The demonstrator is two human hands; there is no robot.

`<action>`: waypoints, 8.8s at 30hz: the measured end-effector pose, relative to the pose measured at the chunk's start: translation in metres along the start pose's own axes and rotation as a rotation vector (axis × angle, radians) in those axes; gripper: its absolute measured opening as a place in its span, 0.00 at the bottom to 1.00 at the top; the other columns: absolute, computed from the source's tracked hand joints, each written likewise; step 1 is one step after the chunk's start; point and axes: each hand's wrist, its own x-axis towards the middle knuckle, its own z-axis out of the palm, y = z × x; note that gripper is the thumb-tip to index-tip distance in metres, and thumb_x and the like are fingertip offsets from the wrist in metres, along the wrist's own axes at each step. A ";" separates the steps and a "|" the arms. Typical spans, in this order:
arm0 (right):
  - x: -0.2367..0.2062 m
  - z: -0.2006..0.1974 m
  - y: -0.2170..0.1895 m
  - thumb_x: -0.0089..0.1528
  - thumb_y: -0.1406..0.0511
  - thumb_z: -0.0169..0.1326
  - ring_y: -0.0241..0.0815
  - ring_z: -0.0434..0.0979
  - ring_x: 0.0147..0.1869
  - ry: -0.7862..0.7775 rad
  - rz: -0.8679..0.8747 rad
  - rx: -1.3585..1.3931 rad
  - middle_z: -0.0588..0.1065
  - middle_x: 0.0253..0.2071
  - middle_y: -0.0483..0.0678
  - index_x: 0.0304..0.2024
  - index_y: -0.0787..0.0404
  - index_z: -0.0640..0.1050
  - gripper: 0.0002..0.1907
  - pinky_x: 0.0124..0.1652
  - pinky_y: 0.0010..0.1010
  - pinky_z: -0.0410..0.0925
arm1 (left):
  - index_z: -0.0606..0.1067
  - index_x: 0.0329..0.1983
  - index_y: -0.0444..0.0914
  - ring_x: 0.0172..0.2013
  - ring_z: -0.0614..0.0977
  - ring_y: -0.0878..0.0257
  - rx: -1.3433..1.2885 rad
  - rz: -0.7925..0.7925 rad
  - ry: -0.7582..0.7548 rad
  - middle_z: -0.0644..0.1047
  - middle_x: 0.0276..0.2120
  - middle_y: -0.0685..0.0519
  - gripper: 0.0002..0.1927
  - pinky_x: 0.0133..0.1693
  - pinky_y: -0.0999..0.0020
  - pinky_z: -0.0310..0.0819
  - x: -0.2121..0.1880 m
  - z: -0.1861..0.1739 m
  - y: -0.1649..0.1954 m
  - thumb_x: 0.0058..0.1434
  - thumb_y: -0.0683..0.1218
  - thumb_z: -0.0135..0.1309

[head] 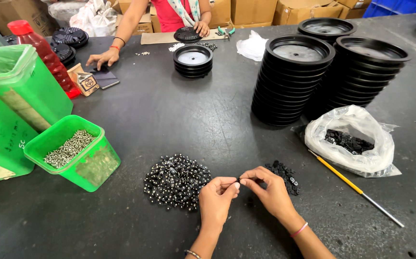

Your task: The person picks through a pile of mixed small black plastic parts and metal screws on a workbench, separates the metal screws from the plastic pieces by hand, and places the sorted screws into a small green container, occasionally using a yellow-handled tool to help move pieces aside.

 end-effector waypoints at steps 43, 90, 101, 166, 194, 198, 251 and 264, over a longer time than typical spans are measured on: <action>0.005 -0.010 -0.001 0.56 0.64 0.61 0.47 0.79 0.44 0.009 -0.149 -0.469 0.79 0.38 0.44 0.38 0.57 0.84 0.09 0.43 0.37 0.72 | 0.80 0.50 0.32 0.36 0.84 0.66 -0.205 -0.037 -0.039 0.84 0.38 0.49 0.13 0.42 0.71 0.81 -0.003 -0.003 -0.002 0.63 0.39 0.56; 0.003 -0.007 0.019 0.60 0.68 0.59 0.33 0.82 0.44 -0.160 0.318 0.404 0.84 0.40 0.45 0.46 0.65 0.84 0.13 0.47 0.27 0.74 | 0.81 0.38 0.32 0.30 0.83 0.71 0.100 0.139 -0.077 0.85 0.31 0.53 0.05 0.36 0.76 0.78 -0.005 0.002 0.004 0.59 0.38 0.61; 0.007 -0.011 0.020 0.60 0.69 0.58 0.30 0.81 0.45 -0.106 0.180 0.488 0.82 0.41 0.43 0.49 0.64 0.81 0.15 0.47 0.25 0.73 | 0.82 0.39 0.36 0.31 0.86 0.65 0.371 0.318 0.045 0.85 0.31 0.51 0.06 0.36 0.71 0.80 -0.010 -0.004 0.026 0.59 0.40 0.61; -0.003 0.009 -0.002 0.59 0.68 0.59 0.45 0.80 0.39 0.008 0.015 -0.191 0.79 0.37 0.48 0.40 0.62 0.82 0.07 0.41 0.34 0.72 | 0.82 0.41 0.32 0.29 0.85 0.68 0.254 0.084 0.035 0.84 0.29 0.51 0.08 0.34 0.74 0.80 -0.008 -0.011 0.002 0.60 0.39 0.59; 0.005 0.013 0.028 0.61 0.70 0.60 0.32 0.80 0.41 -0.104 0.279 0.410 0.82 0.37 0.45 0.42 0.68 0.82 0.09 0.45 0.25 0.74 | 0.80 0.39 0.33 0.30 0.85 0.65 0.323 0.346 0.034 0.82 0.33 0.51 0.06 0.34 0.71 0.79 -0.009 -0.007 0.019 0.60 0.38 0.58; 0.007 0.018 0.027 0.59 0.71 0.60 0.32 0.81 0.42 -0.081 0.286 0.451 0.82 0.38 0.44 0.43 0.67 0.81 0.10 0.45 0.26 0.74 | 0.80 0.40 0.33 0.31 0.85 0.66 0.235 0.238 0.031 0.84 0.32 0.51 0.06 0.36 0.72 0.79 -0.006 -0.009 0.018 0.60 0.39 0.58; -0.001 0.021 0.037 0.58 0.72 0.61 0.30 0.80 0.40 0.006 0.239 0.269 0.83 0.35 0.44 0.40 0.67 0.83 0.08 0.43 0.24 0.74 | 0.78 0.41 0.34 0.36 0.85 0.56 0.330 0.516 -0.016 0.81 0.37 0.48 0.06 0.38 0.65 0.79 -0.014 -0.007 0.014 0.60 0.36 0.57; 0.008 -0.006 0.002 0.58 0.68 0.61 0.42 0.82 0.37 0.096 0.067 -0.294 0.81 0.37 0.46 0.43 0.58 0.85 0.11 0.40 0.30 0.72 | 0.74 0.44 0.32 0.41 0.85 0.65 -0.423 0.040 -0.055 0.83 0.41 0.50 0.08 0.47 0.71 0.81 0.006 -0.016 0.002 0.63 0.39 0.55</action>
